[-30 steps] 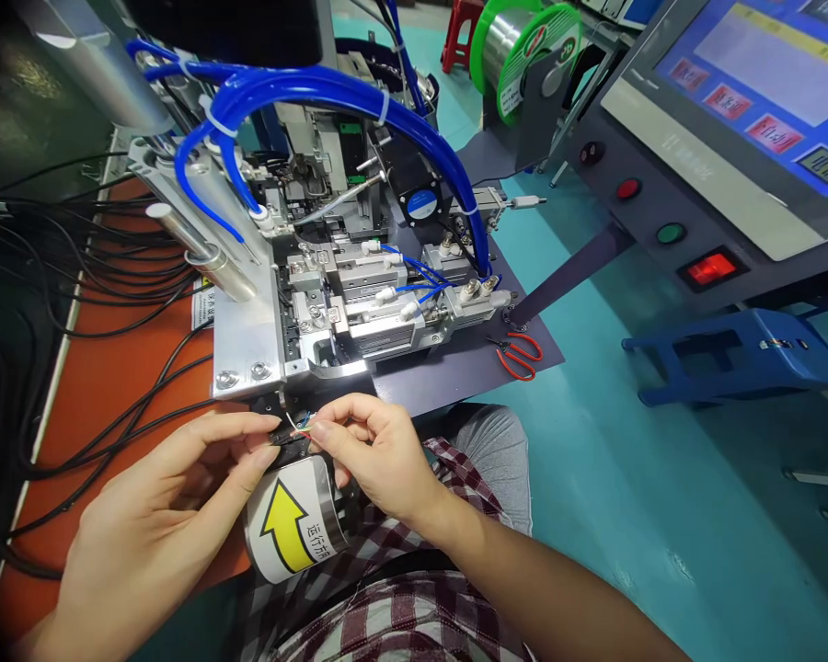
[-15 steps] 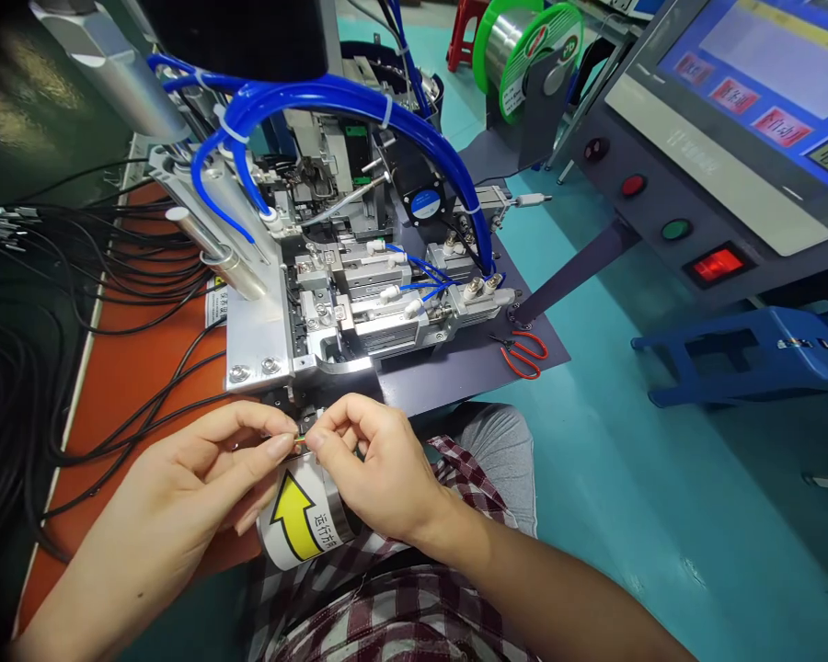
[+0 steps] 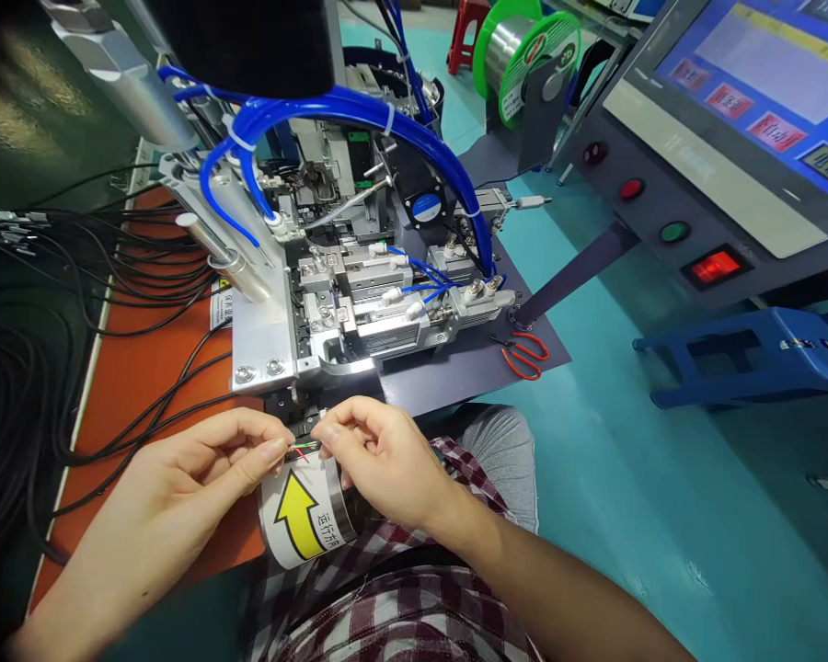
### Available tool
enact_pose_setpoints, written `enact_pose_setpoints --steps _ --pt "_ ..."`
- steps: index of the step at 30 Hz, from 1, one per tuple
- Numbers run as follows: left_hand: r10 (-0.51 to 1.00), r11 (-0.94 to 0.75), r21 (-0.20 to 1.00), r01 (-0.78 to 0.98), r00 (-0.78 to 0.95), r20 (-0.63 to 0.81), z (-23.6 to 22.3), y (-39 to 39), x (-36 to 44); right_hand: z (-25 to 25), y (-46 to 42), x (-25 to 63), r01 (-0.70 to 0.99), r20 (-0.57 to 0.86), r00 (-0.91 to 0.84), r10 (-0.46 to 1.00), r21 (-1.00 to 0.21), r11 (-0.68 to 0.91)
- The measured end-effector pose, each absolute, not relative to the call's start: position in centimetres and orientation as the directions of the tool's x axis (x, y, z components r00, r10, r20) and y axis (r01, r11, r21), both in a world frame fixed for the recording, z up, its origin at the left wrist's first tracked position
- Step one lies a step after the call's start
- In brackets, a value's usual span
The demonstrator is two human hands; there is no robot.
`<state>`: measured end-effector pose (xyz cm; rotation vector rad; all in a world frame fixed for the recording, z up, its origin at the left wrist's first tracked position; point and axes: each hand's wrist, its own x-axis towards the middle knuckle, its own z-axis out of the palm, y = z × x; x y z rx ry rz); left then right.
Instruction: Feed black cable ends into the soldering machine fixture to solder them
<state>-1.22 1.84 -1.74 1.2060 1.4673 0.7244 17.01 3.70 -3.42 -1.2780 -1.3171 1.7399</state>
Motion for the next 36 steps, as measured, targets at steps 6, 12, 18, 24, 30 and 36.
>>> enact_pose_setpoints --steps 6,12,18,24,30,36 --pt "0.914 0.386 0.893 0.232 0.036 -0.405 -1.8 2.2 -1.2 -3.5 3.7 17.3 0.184 -0.227 -0.320 0.920 -0.967 -0.175" --pt "0.903 0.409 0.883 0.232 0.038 -0.428 -1.7 2.0 -1.1 -3.8 3.5 16.6 0.126 -0.218 -0.280 0.935 -0.974 -0.189" --pt "0.852 0.495 0.861 0.118 0.132 -0.507 -1.9 1.3 -1.4 -3.3 2.8 16.1 0.076 -0.232 -0.265 0.936 -0.973 -0.220" --pt "0.813 0.561 0.823 0.091 0.128 -0.568 -1.3 1.1 -1.0 -2.8 2.4 16.3 0.162 -0.100 -0.267 0.958 -0.985 -0.058" --pt "0.768 0.640 0.769 -0.008 0.061 -0.638 -1.0 0.7 -0.4 -2.2 1.9 16.5 0.287 0.024 -0.321 0.947 -0.950 0.122" --pt "0.759 0.652 0.758 -0.035 0.041 -0.650 -1.4 0.5 -0.2 -2.4 2.1 16.3 0.231 -0.069 -0.279 0.958 -0.973 -0.003"
